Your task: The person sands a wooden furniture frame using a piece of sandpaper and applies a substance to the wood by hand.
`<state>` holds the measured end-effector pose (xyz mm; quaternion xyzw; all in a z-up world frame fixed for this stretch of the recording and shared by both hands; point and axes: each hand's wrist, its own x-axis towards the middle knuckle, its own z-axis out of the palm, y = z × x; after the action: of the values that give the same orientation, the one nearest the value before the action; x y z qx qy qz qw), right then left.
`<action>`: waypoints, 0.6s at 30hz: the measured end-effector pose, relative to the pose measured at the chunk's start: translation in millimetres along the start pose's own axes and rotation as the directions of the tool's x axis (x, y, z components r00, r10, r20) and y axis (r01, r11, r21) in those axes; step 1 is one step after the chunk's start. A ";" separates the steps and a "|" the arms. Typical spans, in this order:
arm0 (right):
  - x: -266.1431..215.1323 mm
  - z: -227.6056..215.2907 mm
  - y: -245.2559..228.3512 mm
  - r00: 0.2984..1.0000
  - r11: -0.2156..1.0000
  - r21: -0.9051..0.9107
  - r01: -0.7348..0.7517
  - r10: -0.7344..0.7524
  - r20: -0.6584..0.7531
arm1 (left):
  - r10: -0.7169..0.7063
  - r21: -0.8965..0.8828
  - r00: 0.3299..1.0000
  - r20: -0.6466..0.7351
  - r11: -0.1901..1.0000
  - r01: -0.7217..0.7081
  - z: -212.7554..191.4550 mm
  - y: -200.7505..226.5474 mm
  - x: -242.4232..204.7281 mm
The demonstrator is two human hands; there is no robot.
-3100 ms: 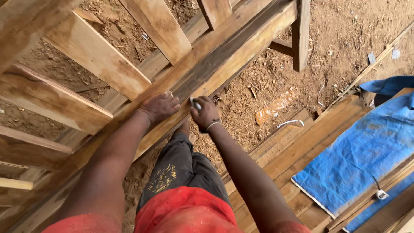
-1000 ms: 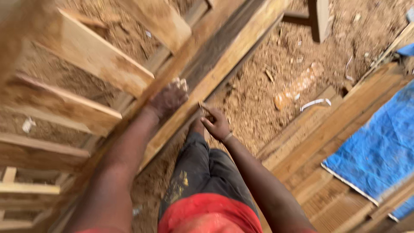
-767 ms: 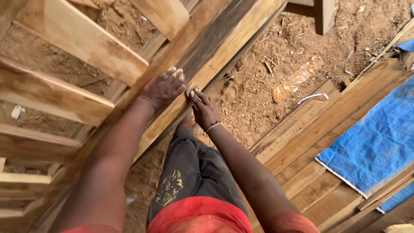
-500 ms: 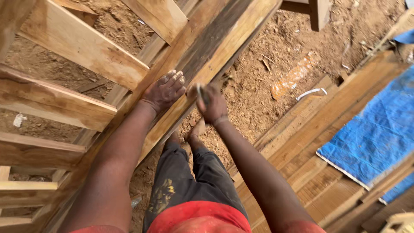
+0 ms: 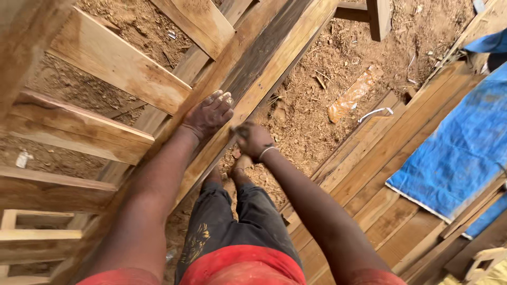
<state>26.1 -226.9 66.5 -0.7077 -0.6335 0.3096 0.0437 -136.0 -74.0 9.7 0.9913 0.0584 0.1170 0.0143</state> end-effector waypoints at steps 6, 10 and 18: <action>22.4 -23.4 15.3 0.855 0.801 0.331 -0.499 0.518 0.037 | -0.010 0.014 0.997 0.078 1.000 0.009 -5.6 3.7 -0.9; -14.1 3.4 -26.0 0.866 0.801 0.348 -0.488 0.493 0.082 | -0.009 -0.084 0.997 0.074 0.996 0.016 -16.4 2.9 7.0; 26.0 -27.4 8.8 0.829 0.635 0.610 -0.474 0.555 0.066 | -0.359 -0.533 0.908 0.216 0.736 0.418 -53.9 2.1 15.5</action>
<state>47.4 -195.5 74.6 -0.8249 -0.2684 0.4480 0.2164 -133.4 -73.5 65.8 0.9116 0.2258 0.0742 0.3355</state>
